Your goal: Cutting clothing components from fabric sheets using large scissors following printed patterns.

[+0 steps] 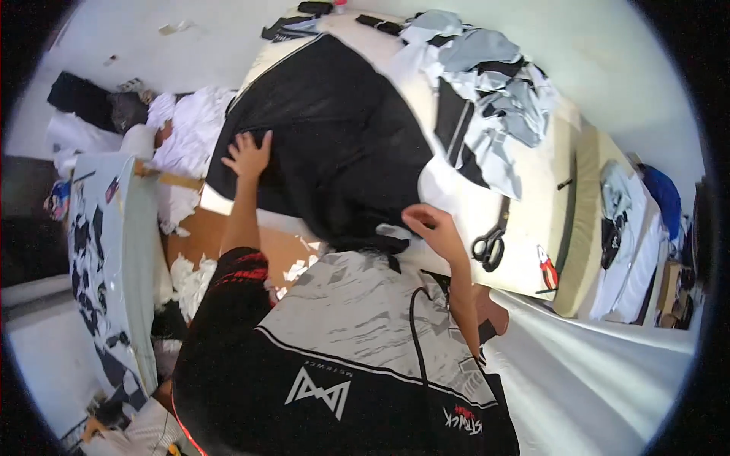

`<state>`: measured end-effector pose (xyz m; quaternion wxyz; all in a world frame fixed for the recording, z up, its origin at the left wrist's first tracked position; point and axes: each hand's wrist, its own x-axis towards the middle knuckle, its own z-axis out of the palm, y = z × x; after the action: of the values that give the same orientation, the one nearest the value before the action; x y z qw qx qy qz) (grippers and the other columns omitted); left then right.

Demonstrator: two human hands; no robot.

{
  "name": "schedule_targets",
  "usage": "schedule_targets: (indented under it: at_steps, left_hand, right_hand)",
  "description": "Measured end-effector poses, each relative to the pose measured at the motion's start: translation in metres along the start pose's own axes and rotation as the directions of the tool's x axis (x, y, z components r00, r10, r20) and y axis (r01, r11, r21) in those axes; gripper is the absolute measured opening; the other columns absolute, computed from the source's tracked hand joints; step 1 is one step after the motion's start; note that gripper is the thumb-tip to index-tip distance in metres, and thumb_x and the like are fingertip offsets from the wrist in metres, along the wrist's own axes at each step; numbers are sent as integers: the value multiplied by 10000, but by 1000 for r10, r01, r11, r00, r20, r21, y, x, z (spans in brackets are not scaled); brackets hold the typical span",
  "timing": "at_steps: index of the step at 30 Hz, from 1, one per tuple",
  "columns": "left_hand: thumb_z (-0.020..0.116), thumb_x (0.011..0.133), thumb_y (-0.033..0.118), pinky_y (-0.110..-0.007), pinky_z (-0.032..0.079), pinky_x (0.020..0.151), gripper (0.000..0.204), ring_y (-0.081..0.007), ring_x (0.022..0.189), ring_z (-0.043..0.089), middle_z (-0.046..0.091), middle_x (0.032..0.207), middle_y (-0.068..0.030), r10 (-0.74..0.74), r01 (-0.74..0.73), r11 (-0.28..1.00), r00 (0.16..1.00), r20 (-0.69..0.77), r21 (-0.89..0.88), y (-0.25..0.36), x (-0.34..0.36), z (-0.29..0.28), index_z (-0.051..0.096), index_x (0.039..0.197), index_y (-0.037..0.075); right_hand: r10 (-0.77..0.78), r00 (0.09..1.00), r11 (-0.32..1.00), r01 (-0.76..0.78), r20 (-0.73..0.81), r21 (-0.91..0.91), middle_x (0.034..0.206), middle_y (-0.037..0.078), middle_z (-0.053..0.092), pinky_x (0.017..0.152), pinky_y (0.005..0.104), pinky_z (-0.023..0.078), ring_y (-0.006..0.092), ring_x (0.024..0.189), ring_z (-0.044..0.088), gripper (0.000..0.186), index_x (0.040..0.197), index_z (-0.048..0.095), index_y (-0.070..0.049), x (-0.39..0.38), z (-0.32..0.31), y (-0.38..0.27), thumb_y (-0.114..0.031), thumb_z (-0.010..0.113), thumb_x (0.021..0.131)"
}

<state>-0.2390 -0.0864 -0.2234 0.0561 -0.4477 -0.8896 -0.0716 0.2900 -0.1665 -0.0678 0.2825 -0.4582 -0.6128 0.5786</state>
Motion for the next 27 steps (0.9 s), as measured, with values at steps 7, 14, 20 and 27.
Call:
schedule_targets:
  at_steps: [7,14,20,27]
  left_hand:
    - [481,913,867,-798,129,1188,1009,-493,1594,168,296,1724,-200,1,10,997,989,145,-71,85,22,8,538,1559,94]
    - [670,895,702,-739,212,1205,792,-424,1582,261,346,1694,-188,843,-818,478,529,-94,-320,229,-92,6,645,1424,113]
    - [742,950,504,-689,191,1235,749,-418,1585,270,303,1724,-208,654,-616,560,739,-161,-554,216,-203,-69,528,1571,144]
    - [780,919,436,-661,218,1237,770,-430,1577,306,342,1714,-198,699,-674,556,696,-164,-487,89,-176,-31,523,1580,136]
  right_hand:
    - [28,873,857,229,487,-461,1615,257,455,1283,422,267,379,1541,376,691,1516,566,-69,11,65,77,-512,702,1003]
    - [32,894,990,34,446,-139,1308,185,706,1011,396,517,321,1208,667,443,1381,663,-33,23,70,1,-330,668,1052]
    - [-339,866,877,150,-367,-457,1223,174,734,883,426,572,356,1078,710,329,1256,715,-51,34,-24,68,-154,713,944]
    - [-423,892,564,123,-158,-817,1452,139,598,1195,561,357,376,1469,463,487,1318,700,-171,0,-15,109,-126,798,843]
